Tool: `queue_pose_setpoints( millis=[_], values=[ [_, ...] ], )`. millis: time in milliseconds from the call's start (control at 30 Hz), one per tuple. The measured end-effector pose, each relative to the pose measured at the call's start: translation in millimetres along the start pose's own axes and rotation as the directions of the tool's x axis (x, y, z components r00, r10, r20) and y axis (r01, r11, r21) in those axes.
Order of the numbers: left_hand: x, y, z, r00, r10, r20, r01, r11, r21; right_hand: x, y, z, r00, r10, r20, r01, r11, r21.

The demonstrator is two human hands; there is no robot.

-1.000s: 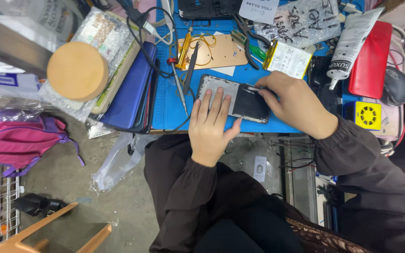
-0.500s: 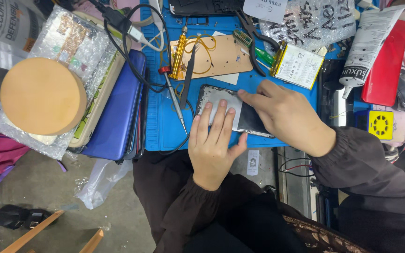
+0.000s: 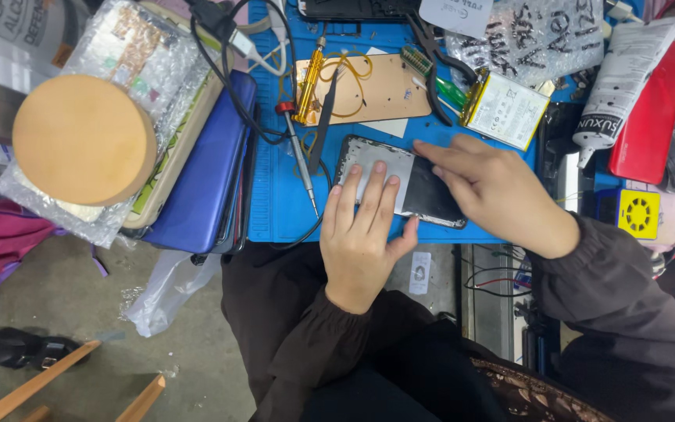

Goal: The person applies adhesive strips to the internal chassis of a mobile phone and presses them down by hand.

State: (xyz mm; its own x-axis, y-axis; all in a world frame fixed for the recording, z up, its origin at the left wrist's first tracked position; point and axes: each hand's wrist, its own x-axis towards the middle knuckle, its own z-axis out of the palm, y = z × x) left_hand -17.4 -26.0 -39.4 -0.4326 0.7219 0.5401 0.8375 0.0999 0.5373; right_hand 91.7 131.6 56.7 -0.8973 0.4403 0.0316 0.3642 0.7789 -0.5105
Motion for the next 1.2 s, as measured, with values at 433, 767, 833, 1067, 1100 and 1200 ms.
queue_pose_setpoints(
  millis=[433, 767, 833, 1067, 1100, 1200],
  values=[
    [0.6, 0.9, -0.4, 1.0, -0.008, 0.004, 0.008, 1.0, -0.011, 3.1, 9.7, -14.9, 0.984, 0.099, 0.147, -0.107, 0.993, 0.047],
    [2.1, 0.8, -2.8, 1.0, -0.006, 0.005, 0.006, 1.0, -0.026, 14.1, -2.5, -0.3, 0.997, -0.044, 0.068, 0.051, 0.992, -0.111],
    [3.0, 1.6, -3.2, 1.0, -0.008, 0.007, 0.008, 0.999, -0.038, 15.4, -7.1, 0.7, 0.996, 0.024, 0.084, -0.011, 0.988, -0.152],
    [3.9, -0.4, -1.8, 1.0, -0.002, -0.002, 0.002, 0.999, -0.044, 7.0, -9.5, 1.2, 0.998, 0.032, 0.052, -0.022, 0.981, -0.191],
    [3.5, 0.0, -1.8, 1.0, 0.002, 0.003, -0.002, 0.999, -0.041, 12.0, -8.0, 9.1, 0.998, 0.028, 0.053, -0.018, 0.982, -0.187],
    [3.5, 0.4, -1.7, 1.0, 0.001, -0.009, -0.001, 0.998, -0.06, 14.1, -3.8, 11.5, 0.999, -0.049, 0.01, 0.05, 0.989, -0.139]
  ],
)
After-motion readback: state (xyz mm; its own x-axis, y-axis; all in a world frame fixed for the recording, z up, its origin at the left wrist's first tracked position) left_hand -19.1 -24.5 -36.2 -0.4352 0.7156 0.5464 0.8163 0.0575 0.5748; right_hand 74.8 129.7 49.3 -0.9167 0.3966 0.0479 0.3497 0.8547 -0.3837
